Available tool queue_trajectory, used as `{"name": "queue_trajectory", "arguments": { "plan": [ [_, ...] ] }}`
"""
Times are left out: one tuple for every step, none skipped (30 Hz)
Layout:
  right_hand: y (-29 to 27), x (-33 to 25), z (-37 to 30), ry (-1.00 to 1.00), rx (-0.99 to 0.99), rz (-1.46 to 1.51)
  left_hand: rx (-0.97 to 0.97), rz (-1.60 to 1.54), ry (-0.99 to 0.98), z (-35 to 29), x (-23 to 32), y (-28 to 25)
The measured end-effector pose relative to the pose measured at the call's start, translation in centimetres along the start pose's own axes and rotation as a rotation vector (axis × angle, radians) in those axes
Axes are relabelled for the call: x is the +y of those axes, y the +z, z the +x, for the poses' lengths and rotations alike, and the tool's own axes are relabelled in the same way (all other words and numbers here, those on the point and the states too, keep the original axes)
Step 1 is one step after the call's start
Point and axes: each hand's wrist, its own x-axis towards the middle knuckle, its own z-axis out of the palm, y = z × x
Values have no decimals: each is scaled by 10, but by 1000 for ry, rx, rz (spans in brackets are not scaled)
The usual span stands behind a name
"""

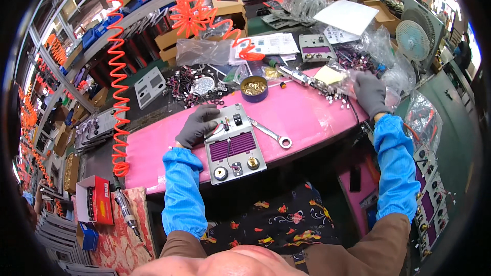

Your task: The person assembles a small electronic device on a pink workbench. They connect wires to a terminal block, use a power drill to secure screws, and manipulate various components including a purple heatsink and a metal casing.

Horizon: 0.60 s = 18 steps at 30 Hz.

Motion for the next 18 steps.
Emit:
{"name": "queue_trajectory", "arguments": {
  "plan": [
    [-10,-8,3,42,-12,-18,9,-2,23,1,-7,1],
    [9,12,9,-121,50,-8,0,-20,22,4,-12,-1],
    [15,14,14,-177,-27,-85,-13,-39,10,5,-17,-3],
    [20,21,24,-17,-224,-240,-7,-5,6,5,-19,-5],
    [15,19,30,-29,-64,-252,1,24,41,0,-14,-3],
    [0,9,39,-69,92,-103,9,23,44,-5,-12,-7],
    [-15,1,45,-71,91,-118,19,21,44,-9,-10,-11],
    [-11,14,44,-170,160,-112,-3,-35,-37,-6,-7,-9],
    [-10,23,41,-131,29,-152,-28,-91,-124,1,-6,-6],
    [-11,27,40,-91,-98,-179,-34,44,-1,5,-4,-3],
    [-12,30,35,-54,-226,-204,-39,16,-27,2,-1,-2],
    [-25,20,37,3,-168,-142,-23,34,5,-1,-5,0],
    [-27,18,37,-9,-258,-202,-5,52,37,-4,-9,0],
    [-26,15,38,-23,-348,-262,-7,14,1,-1,-10,-6],
    [-28,17,34,-28,-445,-327,-20,-28,-38,3,-5,-8],
    [-32,25,35,-17,-355,-277,-19,-57,-31,0,-9,-7],
    [-37,33,35,-16,-187,-236,-25,-30,-19,-2,-9,-6],
    [-51,36,33,-40,-257,-326,-40,-6,-4,2,-4,-2]
  ]
}}
